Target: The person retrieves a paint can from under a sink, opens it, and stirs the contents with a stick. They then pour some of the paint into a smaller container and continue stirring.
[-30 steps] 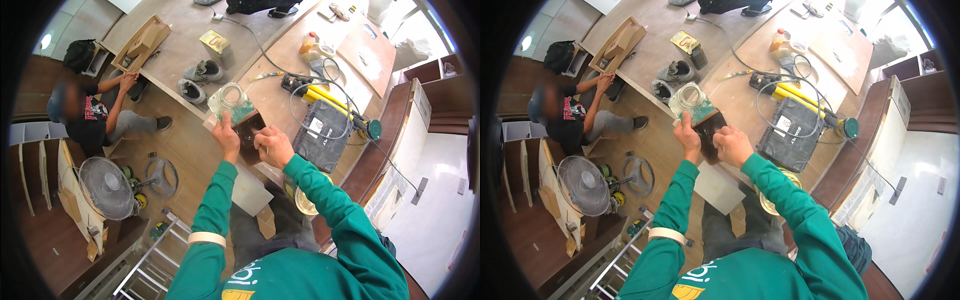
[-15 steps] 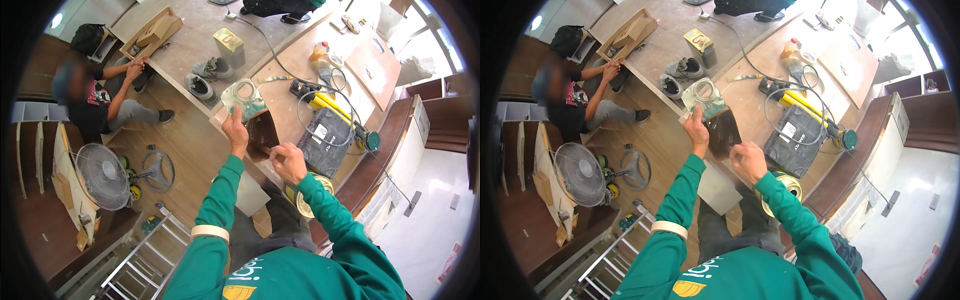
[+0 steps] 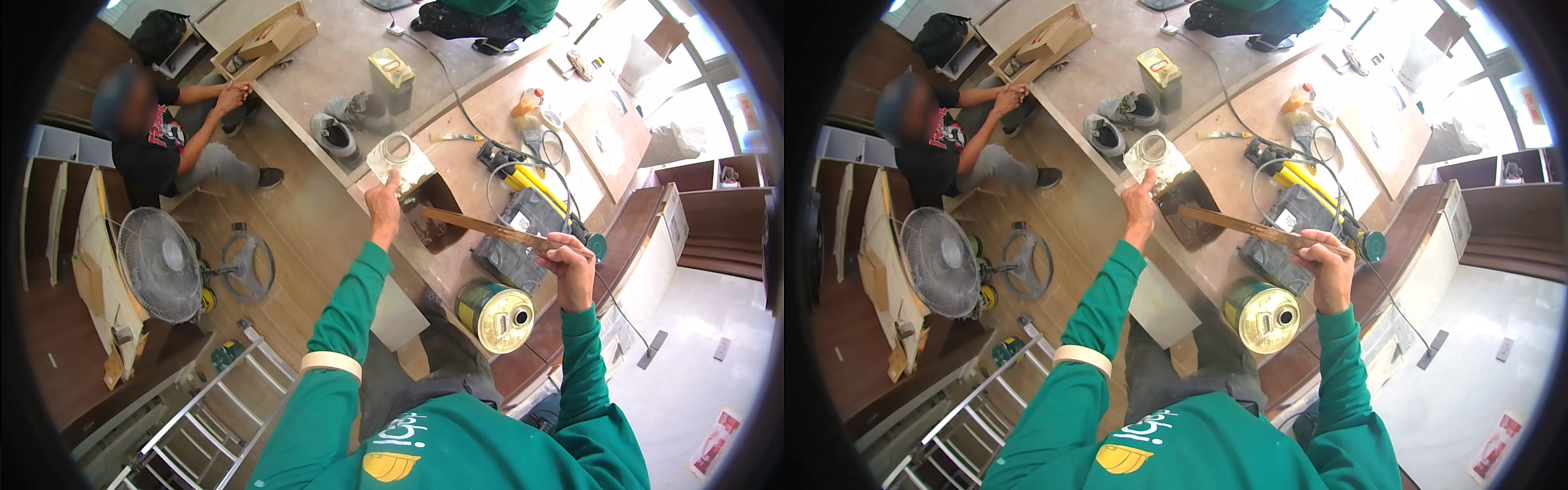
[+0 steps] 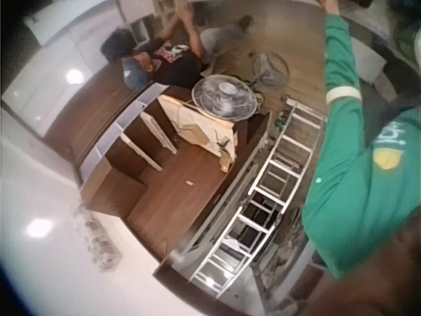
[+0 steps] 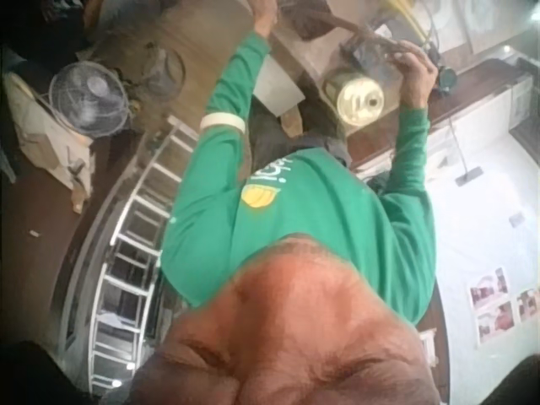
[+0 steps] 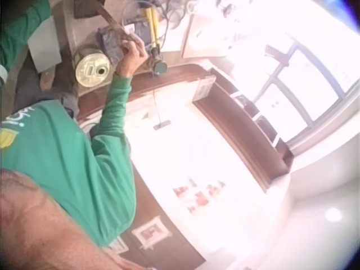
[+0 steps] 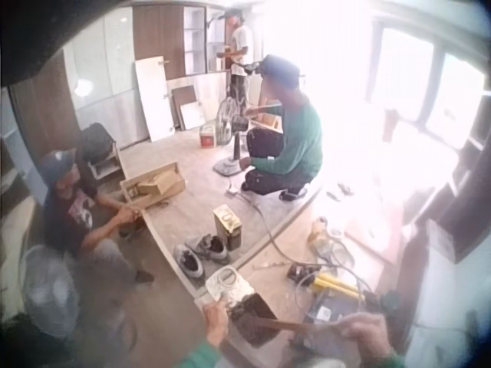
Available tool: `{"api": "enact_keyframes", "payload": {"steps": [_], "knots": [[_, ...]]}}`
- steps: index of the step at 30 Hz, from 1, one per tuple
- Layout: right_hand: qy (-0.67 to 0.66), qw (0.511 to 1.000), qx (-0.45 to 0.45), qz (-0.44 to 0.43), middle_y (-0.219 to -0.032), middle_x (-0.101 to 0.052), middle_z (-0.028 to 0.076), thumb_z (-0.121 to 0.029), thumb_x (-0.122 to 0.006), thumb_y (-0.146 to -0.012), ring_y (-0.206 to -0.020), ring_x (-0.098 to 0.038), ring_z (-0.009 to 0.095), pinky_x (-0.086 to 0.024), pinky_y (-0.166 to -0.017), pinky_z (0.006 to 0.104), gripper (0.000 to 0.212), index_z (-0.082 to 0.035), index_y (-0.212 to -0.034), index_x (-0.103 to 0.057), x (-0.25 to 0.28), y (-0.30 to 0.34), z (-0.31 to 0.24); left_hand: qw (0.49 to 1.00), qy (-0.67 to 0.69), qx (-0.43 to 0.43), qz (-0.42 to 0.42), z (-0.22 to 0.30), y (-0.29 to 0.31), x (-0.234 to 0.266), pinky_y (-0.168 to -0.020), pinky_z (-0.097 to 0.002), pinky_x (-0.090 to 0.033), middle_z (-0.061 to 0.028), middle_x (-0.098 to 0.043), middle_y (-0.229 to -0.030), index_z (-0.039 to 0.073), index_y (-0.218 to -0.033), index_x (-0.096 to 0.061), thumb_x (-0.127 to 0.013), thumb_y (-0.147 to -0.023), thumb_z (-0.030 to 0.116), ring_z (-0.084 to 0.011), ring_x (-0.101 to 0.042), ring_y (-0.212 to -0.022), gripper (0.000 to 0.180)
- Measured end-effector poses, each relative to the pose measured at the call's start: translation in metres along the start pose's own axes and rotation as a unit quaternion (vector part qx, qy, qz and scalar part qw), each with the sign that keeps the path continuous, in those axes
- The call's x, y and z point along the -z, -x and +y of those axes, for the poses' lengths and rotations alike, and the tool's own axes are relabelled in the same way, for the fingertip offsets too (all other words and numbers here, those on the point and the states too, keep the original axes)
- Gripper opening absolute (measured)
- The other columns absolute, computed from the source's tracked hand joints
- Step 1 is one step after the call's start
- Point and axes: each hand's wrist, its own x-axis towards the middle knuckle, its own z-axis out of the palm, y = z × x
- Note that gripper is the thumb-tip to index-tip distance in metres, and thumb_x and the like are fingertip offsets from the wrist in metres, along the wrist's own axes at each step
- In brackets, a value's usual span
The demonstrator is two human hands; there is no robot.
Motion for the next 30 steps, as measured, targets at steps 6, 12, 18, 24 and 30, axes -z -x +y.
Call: {"api": "enact_keyframes", "payload": {"steps": [6, 12, 18, 24, 30], "knots": [[-0.058, 0.997, -0.036, 0.017, -0.105, -0.07, 0.017, -0.004, -0.06, -0.083, -0.087, -0.074, 0.028, -0.063, -0.077, 0.0361, 0.038, 0.008, -0.118, -0.063, 0.012, 0.007, 0.0, 0.997, -0.037, 0.025, -0.068, -0.011, -0.013, 0.026, -0.048, -0.0311, -0.024, 0.0057, -0.042, -0.057, 0.01, -0.052, -0.051, -0.077, -0.094, 0.037, -0.0086, -0.032, -0.051, 0.056], [-0.083, 0.994, -0.06, 0.038, -0.111, -0.072, 0.018, -0.014, -0.061, -0.086, -0.095, -0.074, 0.03, -0.063, -0.086, 0.0391, 0.045, 0.005, -0.127, -0.06, 0.036, 0.013, 0.0, 0.995, -0.042, 0.014, -0.089, 0.002, -0.01, 0.025, -0.055, -0.0294, -0.035, 0.0019, -0.058, -0.068, 0.005, -0.066, -0.065, -0.076, -0.094, 0.034, -0.0092, -0.046, -0.06, 0.042], [-0.135, 0.989, -0.06, 0.01, -0.112, -0.072, 0.018, -0.014, -0.062, -0.087, -0.098, -0.074, 0.03, -0.062, -0.088, 0.0398, 0.044, 0.004, -0.127, -0.06, 0.05, 0.009, 0.009, 0.996, 0.022, 0.039, -0.083, -0.008, -0.017, 0.02, -0.063, -0.0319, -0.035, 0.0042, -0.052, -0.068, 0.005, -0.06, -0.057, -0.073, -0.096, 0.033, -0.0106, -0.04, -0.067, 0.048], [-0.175, 0.982, -0.063, 0.022, -0.11, -0.074, 0.018, -0.014, -0.061, -0.088, -0.099, -0.074, 0.03, -0.063, -0.088, 0.0402, 0.039, 0.003, -0.124, -0.062, 0.029, 0.002, 0.02, 0.996, 0.012, 0.054, -0.067, 0.004, -0.01, 0.017, -0.062, -0.0313, -0.033, 0.0048, -0.049, -0.067, 0.007, -0.059, -0.052, -0.074, -0.095, 0.033, -0.0108, -0.038, -0.066, 0.05], [-0.193, 0.979, -0.066, 0.011, -0.112, -0.074, 0.017, -0.012, -0.061, -0.089, -0.1, -0.074, 0.03, -0.063, -0.088, 0.0405, 0.036, 0.002, -0.122, -0.062, 0.014, -0.009, 0.031, 0.997, -0.008, 0.045, -0.055, -0.008, -0.018, 0.02, -0.056, -0.0335, -0.027, 0.006, -0.039, -0.061, 0.011, -0.053, -0.041, -0.075, -0.094, 0.034, -0.0105, -0.031, -0.06, 0.058]]}}
